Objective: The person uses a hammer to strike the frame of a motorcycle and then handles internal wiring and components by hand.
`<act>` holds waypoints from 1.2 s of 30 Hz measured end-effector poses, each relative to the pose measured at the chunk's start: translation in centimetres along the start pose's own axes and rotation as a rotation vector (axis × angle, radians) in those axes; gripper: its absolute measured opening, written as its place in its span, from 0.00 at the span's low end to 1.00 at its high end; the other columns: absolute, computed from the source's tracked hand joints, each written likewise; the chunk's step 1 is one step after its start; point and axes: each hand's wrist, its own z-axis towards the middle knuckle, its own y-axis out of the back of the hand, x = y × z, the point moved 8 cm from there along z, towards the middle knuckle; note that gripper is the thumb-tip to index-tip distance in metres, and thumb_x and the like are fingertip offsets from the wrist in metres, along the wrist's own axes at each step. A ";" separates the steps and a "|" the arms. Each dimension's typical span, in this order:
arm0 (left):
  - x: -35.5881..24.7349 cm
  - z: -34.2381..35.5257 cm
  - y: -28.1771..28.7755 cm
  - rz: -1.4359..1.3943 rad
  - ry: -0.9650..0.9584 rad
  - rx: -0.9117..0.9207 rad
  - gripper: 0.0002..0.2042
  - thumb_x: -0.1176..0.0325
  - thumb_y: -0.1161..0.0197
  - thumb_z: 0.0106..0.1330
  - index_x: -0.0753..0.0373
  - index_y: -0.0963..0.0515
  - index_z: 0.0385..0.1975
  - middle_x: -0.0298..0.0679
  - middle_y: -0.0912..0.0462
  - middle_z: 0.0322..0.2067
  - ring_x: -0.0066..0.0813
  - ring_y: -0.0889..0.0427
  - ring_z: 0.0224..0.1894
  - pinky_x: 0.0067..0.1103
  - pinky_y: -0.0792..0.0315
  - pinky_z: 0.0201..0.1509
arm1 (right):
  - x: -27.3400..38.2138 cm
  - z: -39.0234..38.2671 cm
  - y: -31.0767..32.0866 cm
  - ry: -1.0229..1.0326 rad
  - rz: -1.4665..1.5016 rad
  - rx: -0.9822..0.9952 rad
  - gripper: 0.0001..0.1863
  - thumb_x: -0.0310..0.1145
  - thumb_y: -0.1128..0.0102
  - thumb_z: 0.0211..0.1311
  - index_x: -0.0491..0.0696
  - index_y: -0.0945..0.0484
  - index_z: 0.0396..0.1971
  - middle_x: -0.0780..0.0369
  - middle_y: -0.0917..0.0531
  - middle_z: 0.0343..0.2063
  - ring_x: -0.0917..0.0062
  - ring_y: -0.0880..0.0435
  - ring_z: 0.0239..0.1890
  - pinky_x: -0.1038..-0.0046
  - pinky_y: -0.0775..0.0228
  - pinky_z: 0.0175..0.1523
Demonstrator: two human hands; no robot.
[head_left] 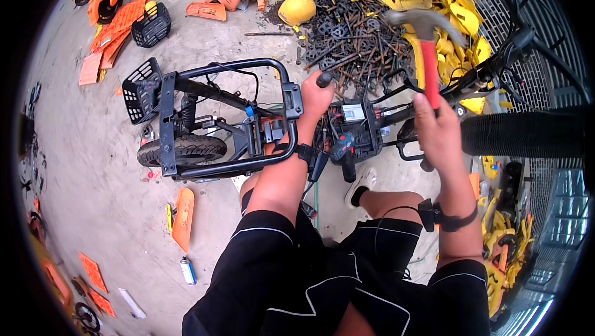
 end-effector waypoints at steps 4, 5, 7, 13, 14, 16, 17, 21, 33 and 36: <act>-0.3 -0.1 -0.4 0.015 -0.023 0.016 0.06 0.73 0.40 0.53 0.68 0.24 0.28 0.47 0.22 0.20 0.35 0.23 0.23 0.30 0.30 0.30 | -7.5 0.1 -1.1 -0.065 -0.066 -0.021 0.21 0.46 0.41 0.67 0.40 0.22 0.42 0.57 0.18 0.26 0.73 0.21 0.28 0.72 0.29 0.37; -1.3 -0.3 -0.2 0.010 -0.043 -0.034 0.06 0.73 0.40 0.53 0.69 0.25 0.28 0.44 0.22 0.19 0.28 0.24 0.23 0.28 0.30 0.30 | -10.9 0.3 -2.6 -0.121 -0.151 0.019 0.22 0.47 0.40 0.65 0.40 0.22 0.40 0.53 0.17 0.26 0.66 0.19 0.28 0.70 0.28 0.38; -0.9 -0.5 -0.5 0.050 0.006 -0.050 0.08 0.70 0.40 0.59 0.67 0.25 0.22 0.39 0.24 0.16 0.22 0.28 0.20 0.25 0.31 0.27 | -20.2 0.6 -6.0 -0.223 -0.194 0.034 0.23 0.49 0.39 0.62 0.40 0.21 0.37 0.46 0.18 0.29 0.53 0.18 0.34 0.62 0.27 0.41; 2.6 0.4 0.1 0.080 0.059 -0.036 0.04 0.77 0.44 0.55 0.65 0.24 0.20 0.35 0.23 0.19 0.22 0.26 0.22 0.19 0.31 0.29 | -35.8 -0.3 -14.3 -0.539 -0.255 0.055 0.19 0.41 0.44 0.62 0.41 0.23 0.43 0.44 0.17 0.39 0.50 0.19 0.46 0.54 0.28 0.52; 2.5 0.2 0.1 0.044 0.051 -0.002 0.04 0.78 0.44 0.55 0.65 0.24 0.21 0.36 0.22 0.20 0.23 0.25 0.22 0.19 0.31 0.28 | -36.5 -0.1 -14.9 -0.544 -0.265 0.035 0.19 0.41 0.44 0.62 0.41 0.24 0.43 0.44 0.18 0.39 0.50 0.19 0.46 0.54 0.27 0.51; 1.0 -0.1 -0.3 -0.004 0.055 0.034 0.03 0.79 0.45 0.54 0.67 0.24 0.21 0.39 0.21 0.22 0.24 0.25 0.22 0.19 0.30 0.28 | -37.5 0.0 -15.6 -0.551 -0.291 -0.009 0.18 0.40 0.43 0.62 0.41 0.26 0.44 0.44 0.18 0.41 0.50 0.19 0.46 0.54 0.27 0.50; 0.9 -0.3 -0.6 -0.016 0.066 0.036 0.03 0.79 0.45 0.53 0.68 0.24 0.22 0.40 0.21 0.22 0.25 0.25 0.22 0.19 0.30 0.28 | -38.4 -0.1 -15.9 -0.556 -0.307 -0.034 0.18 0.39 0.42 0.61 0.41 0.27 0.45 0.45 0.19 0.42 0.50 0.19 0.46 0.54 0.27 0.51; 1.0 0.2 -1.0 0.026 0.055 0.064 0.03 0.77 0.43 0.55 0.65 0.22 0.24 0.36 0.21 0.21 0.22 0.23 0.22 0.20 0.30 0.29 | -40.4 -0.3 -15.9 -0.396 -0.297 -0.178 0.19 0.34 0.39 0.60 0.43 0.30 0.48 0.47 0.21 0.44 0.52 0.21 0.48 0.55 0.28 0.52; 0.4 0.8 -1.6 -0.119 -0.145 0.115 0.06 0.82 0.46 0.54 0.69 0.21 0.24 0.42 0.18 0.25 0.27 0.19 0.27 0.23 0.26 0.34 | -21.9 7.0 -13.4 -0.008 0.389 -0.056 0.19 0.42 0.40 0.65 0.41 0.22 0.45 0.58 0.16 0.40 0.76 0.18 0.46 0.74 0.29 0.52; 1.0 0.7 -2.7 -0.063 0.030 0.126 0.07 0.80 0.46 0.55 0.68 0.21 0.22 0.40 0.19 0.19 0.24 0.22 0.20 0.19 0.28 0.27 | -11.5 10.0 -13.3 0.295 0.402 0.074 0.18 0.45 0.37 0.59 0.43 0.19 0.37 0.58 0.15 0.31 0.72 0.16 0.36 0.71 0.26 0.44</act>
